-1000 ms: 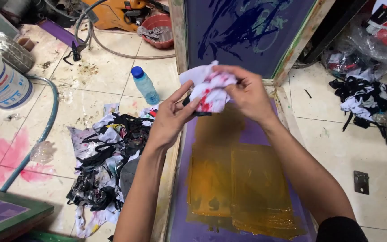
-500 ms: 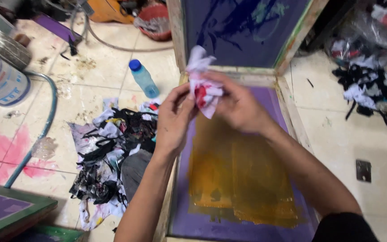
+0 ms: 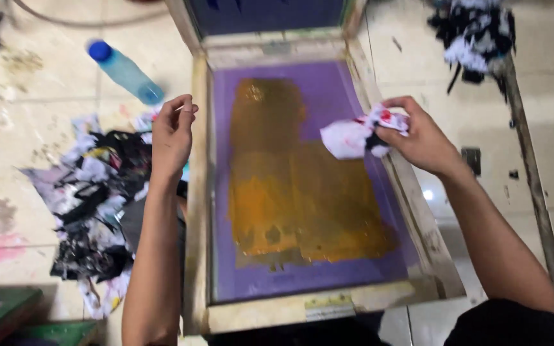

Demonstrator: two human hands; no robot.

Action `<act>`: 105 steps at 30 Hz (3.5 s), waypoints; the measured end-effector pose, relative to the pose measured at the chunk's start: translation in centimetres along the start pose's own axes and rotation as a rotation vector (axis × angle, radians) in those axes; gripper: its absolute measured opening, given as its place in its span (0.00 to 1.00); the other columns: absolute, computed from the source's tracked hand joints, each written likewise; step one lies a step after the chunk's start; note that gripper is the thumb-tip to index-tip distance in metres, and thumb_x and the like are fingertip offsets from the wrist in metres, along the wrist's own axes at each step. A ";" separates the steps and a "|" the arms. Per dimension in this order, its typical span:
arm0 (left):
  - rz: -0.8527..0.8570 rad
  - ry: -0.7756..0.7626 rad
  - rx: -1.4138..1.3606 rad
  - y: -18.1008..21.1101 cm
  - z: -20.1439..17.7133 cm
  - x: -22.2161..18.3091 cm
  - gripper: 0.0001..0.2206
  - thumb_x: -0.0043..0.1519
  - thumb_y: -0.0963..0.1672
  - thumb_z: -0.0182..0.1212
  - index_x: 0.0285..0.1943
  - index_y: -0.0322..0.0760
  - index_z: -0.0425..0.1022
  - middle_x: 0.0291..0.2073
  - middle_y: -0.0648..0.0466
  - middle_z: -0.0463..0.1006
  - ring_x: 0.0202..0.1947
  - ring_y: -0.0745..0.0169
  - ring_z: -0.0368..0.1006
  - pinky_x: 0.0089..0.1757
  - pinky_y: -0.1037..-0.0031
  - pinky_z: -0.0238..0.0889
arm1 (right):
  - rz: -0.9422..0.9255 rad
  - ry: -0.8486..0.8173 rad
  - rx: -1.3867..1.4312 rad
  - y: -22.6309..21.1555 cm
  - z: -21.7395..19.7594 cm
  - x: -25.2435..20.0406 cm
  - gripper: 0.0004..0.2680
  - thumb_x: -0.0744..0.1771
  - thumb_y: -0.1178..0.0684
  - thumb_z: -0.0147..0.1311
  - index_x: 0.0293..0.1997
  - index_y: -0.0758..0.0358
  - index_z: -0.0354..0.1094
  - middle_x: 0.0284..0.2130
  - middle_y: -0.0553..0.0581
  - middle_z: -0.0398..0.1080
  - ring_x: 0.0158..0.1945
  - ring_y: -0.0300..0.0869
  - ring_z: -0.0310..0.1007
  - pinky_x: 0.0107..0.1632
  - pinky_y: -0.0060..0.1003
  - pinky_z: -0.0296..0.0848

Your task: Adjusting a screen printing frame with a wrench and cleaning the screen surface with a cloth and solvent.

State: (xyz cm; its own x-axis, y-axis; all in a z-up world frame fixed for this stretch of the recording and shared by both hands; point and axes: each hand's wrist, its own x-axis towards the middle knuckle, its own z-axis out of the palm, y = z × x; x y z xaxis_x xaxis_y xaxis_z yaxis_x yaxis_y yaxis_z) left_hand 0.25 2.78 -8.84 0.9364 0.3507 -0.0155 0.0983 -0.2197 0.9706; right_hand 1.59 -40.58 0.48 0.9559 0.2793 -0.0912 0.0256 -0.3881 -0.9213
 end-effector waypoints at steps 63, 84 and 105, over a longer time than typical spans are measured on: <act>0.287 -0.195 0.672 1.1 13.5 -2.3 0.29 0.76 0.49 0.42 0.80 0.23 0.46 0.77 0.31 0.36 0.76 0.30 0.23 0.70 0.40 0.24 | 0.230 -0.295 -0.995 9.9 3.6 -16.1 0.24 0.70 0.45 0.44 0.76 0.56 0.44 0.69 0.70 0.50 0.64 0.68 0.55 0.56 0.63 0.69; 0.255 -0.228 0.531 1.5 11.4 -2.2 0.31 0.75 0.53 0.41 0.81 0.28 0.45 0.79 0.37 0.34 0.77 0.36 0.20 0.71 0.44 0.22 | -0.072 -0.712 -0.257 -1.3 17.8 -15.3 0.14 0.65 0.64 0.46 0.57 0.68 0.69 0.45 0.64 0.70 0.43 0.54 0.76 0.49 0.48 0.74; 0.064 0.591 0.346 -15.8 -8.1 13.7 0.64 0.64 0.62 0.83 0.81 0.49 0.16 0.83 0.40 0.32 0.82 0.30 0.30 0.70 0.38 0.33 | 0.780 0.047 -0.152 1.1 7.1 -8.7 0.16 0.66 0.47 0.56 0.58 0.53 0.56 0.54 0.58 0.78 0.49 0.48 0.79 0.46 0.45 0.77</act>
State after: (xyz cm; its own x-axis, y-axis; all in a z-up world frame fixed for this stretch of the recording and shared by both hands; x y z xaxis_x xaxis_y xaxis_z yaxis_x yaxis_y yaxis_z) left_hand 8.83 18.46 -22.41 0.6124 0.7436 0.2682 0.2431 -0.5000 0.8312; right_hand -8.76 -37.16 -2.41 0.7259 -0.1578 -0.6695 -0.6195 -0.5730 -0.5366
